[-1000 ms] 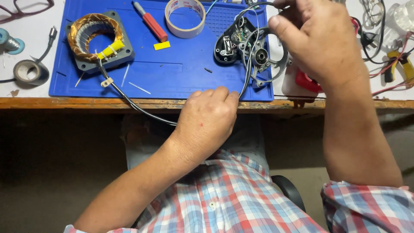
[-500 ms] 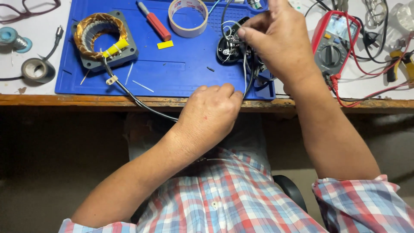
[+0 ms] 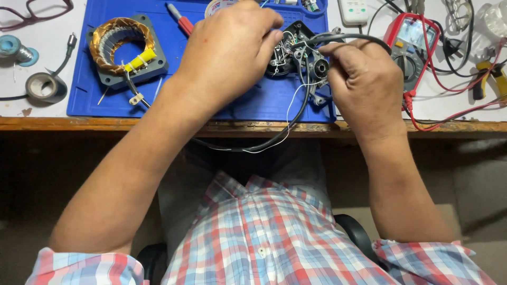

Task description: Connecting electrical wires to a switch and other components on a repair bench.

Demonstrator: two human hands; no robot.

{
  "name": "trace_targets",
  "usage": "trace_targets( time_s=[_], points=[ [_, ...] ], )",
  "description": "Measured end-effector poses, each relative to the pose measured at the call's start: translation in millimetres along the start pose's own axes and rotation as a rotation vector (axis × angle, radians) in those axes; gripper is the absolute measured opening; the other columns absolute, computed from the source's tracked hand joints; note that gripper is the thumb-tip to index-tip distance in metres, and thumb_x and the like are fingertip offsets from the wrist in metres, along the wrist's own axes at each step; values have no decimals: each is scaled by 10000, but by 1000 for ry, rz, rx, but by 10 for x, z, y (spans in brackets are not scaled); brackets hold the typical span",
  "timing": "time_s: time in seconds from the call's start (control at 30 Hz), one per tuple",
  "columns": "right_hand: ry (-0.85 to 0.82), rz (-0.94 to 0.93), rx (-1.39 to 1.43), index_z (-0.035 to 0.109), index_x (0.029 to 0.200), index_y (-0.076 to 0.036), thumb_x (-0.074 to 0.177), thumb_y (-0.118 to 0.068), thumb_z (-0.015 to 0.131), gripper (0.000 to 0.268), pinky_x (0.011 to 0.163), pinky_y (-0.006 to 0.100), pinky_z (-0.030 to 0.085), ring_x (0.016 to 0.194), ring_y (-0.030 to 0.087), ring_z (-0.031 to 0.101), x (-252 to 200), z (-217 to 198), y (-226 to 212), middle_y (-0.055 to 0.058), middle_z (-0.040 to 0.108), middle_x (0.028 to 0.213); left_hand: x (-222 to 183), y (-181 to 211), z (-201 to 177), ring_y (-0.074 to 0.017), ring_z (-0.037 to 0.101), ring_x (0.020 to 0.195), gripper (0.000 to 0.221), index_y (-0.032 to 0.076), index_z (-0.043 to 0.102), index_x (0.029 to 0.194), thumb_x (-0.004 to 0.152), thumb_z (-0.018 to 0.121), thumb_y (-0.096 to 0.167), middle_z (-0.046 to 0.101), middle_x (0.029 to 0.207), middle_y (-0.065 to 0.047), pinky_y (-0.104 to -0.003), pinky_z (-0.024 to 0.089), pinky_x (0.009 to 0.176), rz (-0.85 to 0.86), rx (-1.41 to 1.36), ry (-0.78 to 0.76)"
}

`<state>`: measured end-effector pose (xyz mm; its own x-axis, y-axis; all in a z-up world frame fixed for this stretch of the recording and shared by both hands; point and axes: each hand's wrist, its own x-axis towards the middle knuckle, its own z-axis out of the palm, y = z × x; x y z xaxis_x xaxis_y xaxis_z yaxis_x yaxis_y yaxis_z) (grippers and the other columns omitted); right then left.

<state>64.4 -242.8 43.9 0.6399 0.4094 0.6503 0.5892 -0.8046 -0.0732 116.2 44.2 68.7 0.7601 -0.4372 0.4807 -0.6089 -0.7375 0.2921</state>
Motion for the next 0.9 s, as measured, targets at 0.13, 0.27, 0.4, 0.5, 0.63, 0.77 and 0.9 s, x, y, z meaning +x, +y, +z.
trace_targets(
  time_s=[0.13,0.27,0.4,0.5,0.63,0.77,0.9],
  points=[
    [-82,200,-130,971,1404,-166,1078,-129,826,359,871,508,647,980,365,830,-123,147,142,128,911,1122,321,-142,295,-438,762,1225,552,165,821,1484,934,803,210,847,1331,-136,-615,594,908,148,-110,-74],
    [-97,210,15,946,1248,-111,1121,-84,747,238,974,421,632,1080,280,849,-81,106,85,77,923,1180,457,-229,444,-447,796,979,162,246,936,1107,969,857,279,878,1004,-102,-648,585,710,117,-33,-169],
    [-122,321,-103,950,1160,-113,1124,-145,714,241,809,474,633,933,293,834,-145,133,100,72,911,1060,470,-289,405,-403,796,849,150,204,910,1035,960,784,173,874,939,-67,-600,567,644,212,-25,-42],
    [-111,342,-207,957,1206,-147,1101,-173,728,253,730,511,633,852,347,813,-149,184,93,84,885,968,521,-257,352,-357,806,903,161,174,912,1116,1034,774,184,892,1006,-58,-570,563,667,193,-117,-103],
    [-95,392,-189,973,1172,-183,1051,-145,714,288,701,520,642,771,372,785,-98,202,72,98,853,872,721,-278,479,-326,810,920,266,187,934,1229,1118,707,272,905,1046,-56,-548,579,696,117,-117,-271],
    [-120,392,-92,860,1014,-78,1119,-156,697,209,703,501,606,817,325,742,-39,172,-5,113,794,1024,807,37,35,-270,773,935,278,284,903,1308,1145,730,427,871,1030,-7,-514,542,780,-155,-63,-652],
    [-83,475,-76,855,1152,-59,1122,-126,638,229,662,541,612,788,382,781,-41,187,26,142,830,956,774,97,-149,-290,793,1026,293,279,910,1317,1115,776,443,884,1077,-13,-536,573,851,-195,-17,-752]
  ],
)
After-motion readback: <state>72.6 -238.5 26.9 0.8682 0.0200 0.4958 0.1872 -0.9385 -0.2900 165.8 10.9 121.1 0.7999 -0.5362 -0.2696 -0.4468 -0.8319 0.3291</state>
